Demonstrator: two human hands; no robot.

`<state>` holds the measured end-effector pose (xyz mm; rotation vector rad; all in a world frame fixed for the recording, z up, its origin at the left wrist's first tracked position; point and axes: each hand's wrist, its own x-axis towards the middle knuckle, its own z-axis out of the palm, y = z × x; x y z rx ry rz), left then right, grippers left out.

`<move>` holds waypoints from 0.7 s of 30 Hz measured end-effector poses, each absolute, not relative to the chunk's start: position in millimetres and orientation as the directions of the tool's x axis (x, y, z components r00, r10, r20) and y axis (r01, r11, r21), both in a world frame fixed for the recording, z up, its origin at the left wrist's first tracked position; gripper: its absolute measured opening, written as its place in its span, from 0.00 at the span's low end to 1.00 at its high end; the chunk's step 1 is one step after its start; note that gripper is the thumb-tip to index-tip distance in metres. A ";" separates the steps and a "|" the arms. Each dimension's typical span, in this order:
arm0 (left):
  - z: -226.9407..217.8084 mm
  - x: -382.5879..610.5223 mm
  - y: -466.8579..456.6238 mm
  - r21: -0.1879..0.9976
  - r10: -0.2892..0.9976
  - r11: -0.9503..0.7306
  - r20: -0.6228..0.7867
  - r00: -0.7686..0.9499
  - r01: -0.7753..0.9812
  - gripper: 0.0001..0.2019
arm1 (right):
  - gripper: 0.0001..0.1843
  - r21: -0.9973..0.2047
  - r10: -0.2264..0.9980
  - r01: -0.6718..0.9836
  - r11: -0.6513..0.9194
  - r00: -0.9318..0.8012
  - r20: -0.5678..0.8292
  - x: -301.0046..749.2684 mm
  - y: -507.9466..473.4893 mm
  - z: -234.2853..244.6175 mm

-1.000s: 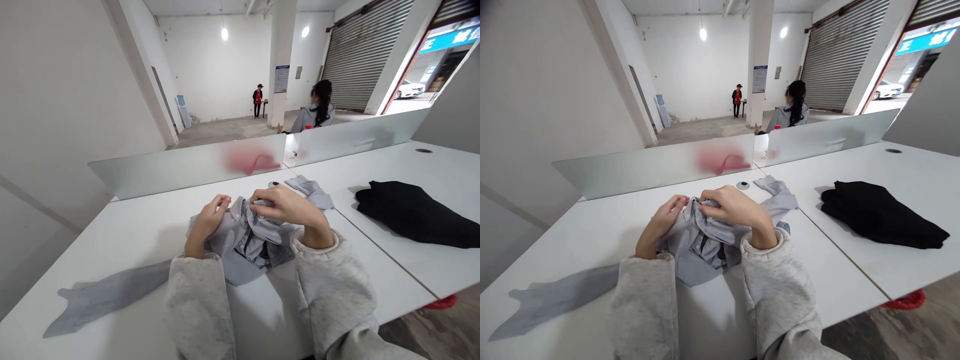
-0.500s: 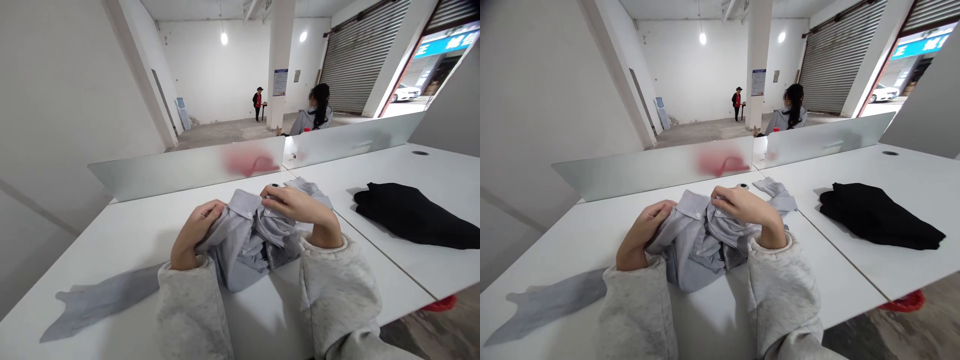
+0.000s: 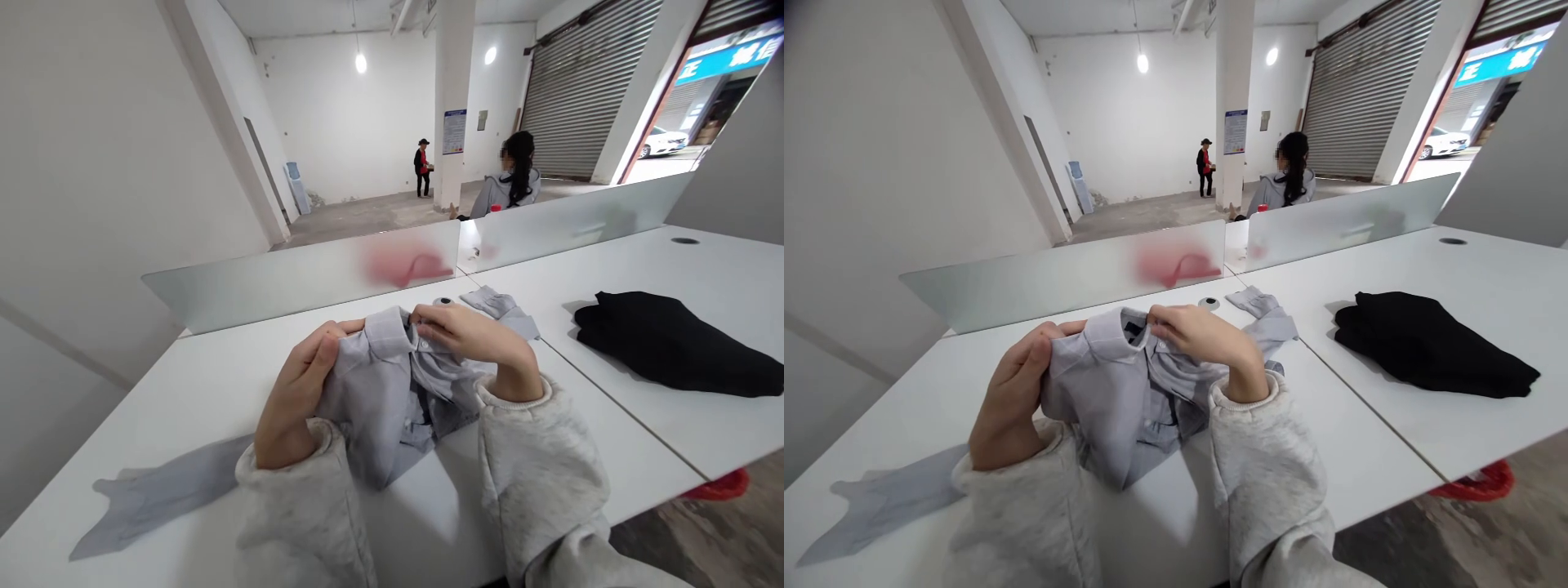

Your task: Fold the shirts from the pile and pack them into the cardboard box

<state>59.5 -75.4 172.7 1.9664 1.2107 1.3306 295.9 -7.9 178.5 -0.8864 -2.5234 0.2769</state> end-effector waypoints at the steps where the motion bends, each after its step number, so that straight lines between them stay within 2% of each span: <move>1: 177.1 61.2 -78.9 0.735 0.852 -0.515 0.495 0.170 0.441 0.21 | 0.10 -0.300 0.654 0.583 0.755 -0.640 0.402 297.7 -9.9 179.2; 3: 185.0 65.4 -86.5 0.647 0.853 -0.493 0.492 0.176 0.581 0.18 | 0.10 -0.263 0.686 0.665 0.699 -0.518 0.511 303.4 -16.2 181.3; 5: 191.3 70.3 -95.1 0.566 0.879 -0.402 0.458 0.131 0.720 0.16 | 0.10 -0.255 0.683 0.716 0.650 -0.403 0.609 311.2 -26.1 184.9; 7: 194.7 75.7 -104.7 0.494 0.926 -0.308 0.353 0.136 0.813 0.18 | 0.10 -0.257 0.638 0.723 0.642 -0.316 0.703 319.7 -39.2 189.6; 9: 193.2 81.8 -114.8 0.379 0.956 -0.277 0.201 0.213 0.883 0.24 | 0.10 -0.245 0.561 0.710 0.660 -0.249 0.789 326.7 -54.1 194.0; 11: 185.7 88.0 -124.0 0.225 0.960 -0.281 0.071 0.272 0.933 0.18 | 0.09 -0.219 0.482 0.705 0.674 -0.195 0.854 330.9 -68.5 196.2; 13: 174.2 93.1 -131.6 0.088 0.964 -0.267 0.024 0.266 0.960 0.10 | 0.10 -0.190 0.422 0.698 0.690 -0.174 0.890 332.4 -80.2 194.5; 18: 168.2 91.7 -153.1 -0.144 0.996 -0.066 0.045 0.073 0.987 0.10 | 0.09 -0.107 0.323 0.704 0.702 -0.182 0.929 330.0 -99.2 183.6; 21: 202.6 74.1 -174.1 -0.262 0.965 0.105 0.260 -0.035 0.959 0.11 | 0.09 -0.044 0.211 0.750 0.660 -0.129 0.969 323.2 -116.6 196.8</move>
